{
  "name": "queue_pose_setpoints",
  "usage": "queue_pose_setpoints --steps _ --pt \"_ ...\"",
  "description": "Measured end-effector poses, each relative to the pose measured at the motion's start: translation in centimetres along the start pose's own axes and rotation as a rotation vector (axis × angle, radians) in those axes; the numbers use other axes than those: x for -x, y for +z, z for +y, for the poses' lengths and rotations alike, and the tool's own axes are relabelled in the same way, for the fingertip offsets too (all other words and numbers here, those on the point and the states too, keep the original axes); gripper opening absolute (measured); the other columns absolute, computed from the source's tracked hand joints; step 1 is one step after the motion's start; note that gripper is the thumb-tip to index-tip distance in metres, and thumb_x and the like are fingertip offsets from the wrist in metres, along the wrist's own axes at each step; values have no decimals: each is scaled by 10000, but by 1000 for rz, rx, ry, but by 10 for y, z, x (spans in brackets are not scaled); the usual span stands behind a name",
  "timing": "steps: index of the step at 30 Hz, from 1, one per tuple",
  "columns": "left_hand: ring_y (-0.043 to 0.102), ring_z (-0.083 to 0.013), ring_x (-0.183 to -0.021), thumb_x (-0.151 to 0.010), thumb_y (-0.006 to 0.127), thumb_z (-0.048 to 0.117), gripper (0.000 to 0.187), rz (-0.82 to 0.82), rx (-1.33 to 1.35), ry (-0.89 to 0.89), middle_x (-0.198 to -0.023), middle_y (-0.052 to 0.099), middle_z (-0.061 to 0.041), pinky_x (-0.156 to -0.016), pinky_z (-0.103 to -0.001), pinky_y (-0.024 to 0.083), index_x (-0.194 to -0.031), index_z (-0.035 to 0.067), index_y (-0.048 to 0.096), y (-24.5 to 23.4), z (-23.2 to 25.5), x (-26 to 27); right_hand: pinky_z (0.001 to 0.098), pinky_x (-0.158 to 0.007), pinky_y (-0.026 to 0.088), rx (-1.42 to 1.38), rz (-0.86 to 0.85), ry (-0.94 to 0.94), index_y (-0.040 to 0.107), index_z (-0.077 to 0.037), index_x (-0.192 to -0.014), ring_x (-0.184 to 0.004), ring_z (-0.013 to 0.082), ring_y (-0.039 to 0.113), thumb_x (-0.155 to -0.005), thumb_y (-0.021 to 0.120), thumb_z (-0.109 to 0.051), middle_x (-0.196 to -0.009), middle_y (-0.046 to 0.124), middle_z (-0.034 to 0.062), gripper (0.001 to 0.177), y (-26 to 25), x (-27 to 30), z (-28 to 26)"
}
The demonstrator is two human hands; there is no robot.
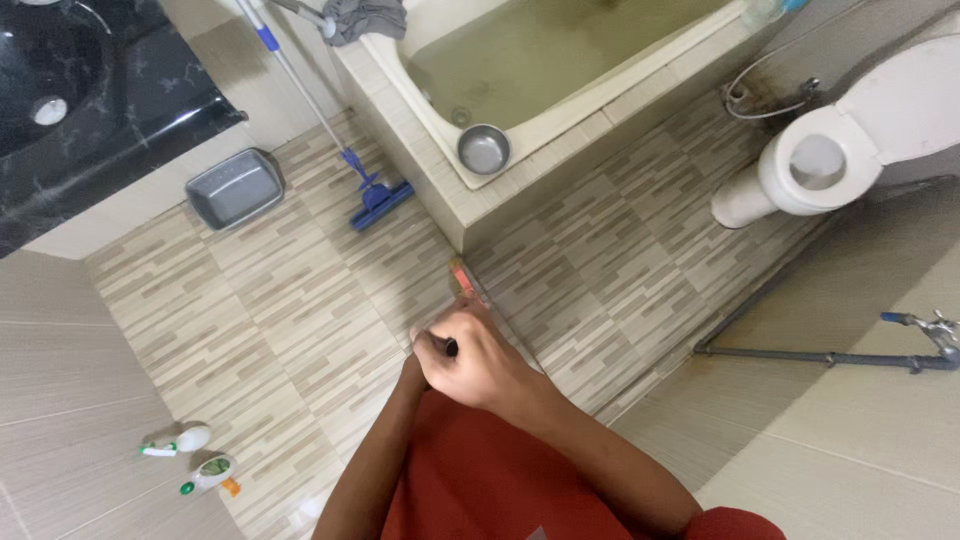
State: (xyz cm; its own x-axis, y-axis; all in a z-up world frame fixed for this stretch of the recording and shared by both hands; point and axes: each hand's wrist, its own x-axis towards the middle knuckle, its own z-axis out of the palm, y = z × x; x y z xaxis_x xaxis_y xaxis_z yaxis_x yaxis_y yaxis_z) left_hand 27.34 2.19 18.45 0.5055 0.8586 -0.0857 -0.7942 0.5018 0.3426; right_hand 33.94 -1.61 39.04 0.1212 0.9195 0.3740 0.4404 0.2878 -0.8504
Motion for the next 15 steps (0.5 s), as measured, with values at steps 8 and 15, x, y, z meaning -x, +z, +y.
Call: queue_pose_setpoints --steps 8,15 --pt "574 -243 -1346 -933 484 442 567 241 -306 -189 -1359 650 -155 -1244 -529 240 -1283 18 624 113 74 54 344 -519 370 -21 19 -315 527 10 -654 -511 214 487 -1005 710 -29 -576 508 143 398 -2 -6 -49" --pt "594 -298 -1125 -1088 574 230 372 36 -119 413 -1046 641 -213 -1250 -499 292 -1186 -124 628 116 78 72 335 -464 293 -324 -332 -43 489 -14 -507 -369 160 433 -925 706 -55 -441 476 84 472 3 -31 -71"
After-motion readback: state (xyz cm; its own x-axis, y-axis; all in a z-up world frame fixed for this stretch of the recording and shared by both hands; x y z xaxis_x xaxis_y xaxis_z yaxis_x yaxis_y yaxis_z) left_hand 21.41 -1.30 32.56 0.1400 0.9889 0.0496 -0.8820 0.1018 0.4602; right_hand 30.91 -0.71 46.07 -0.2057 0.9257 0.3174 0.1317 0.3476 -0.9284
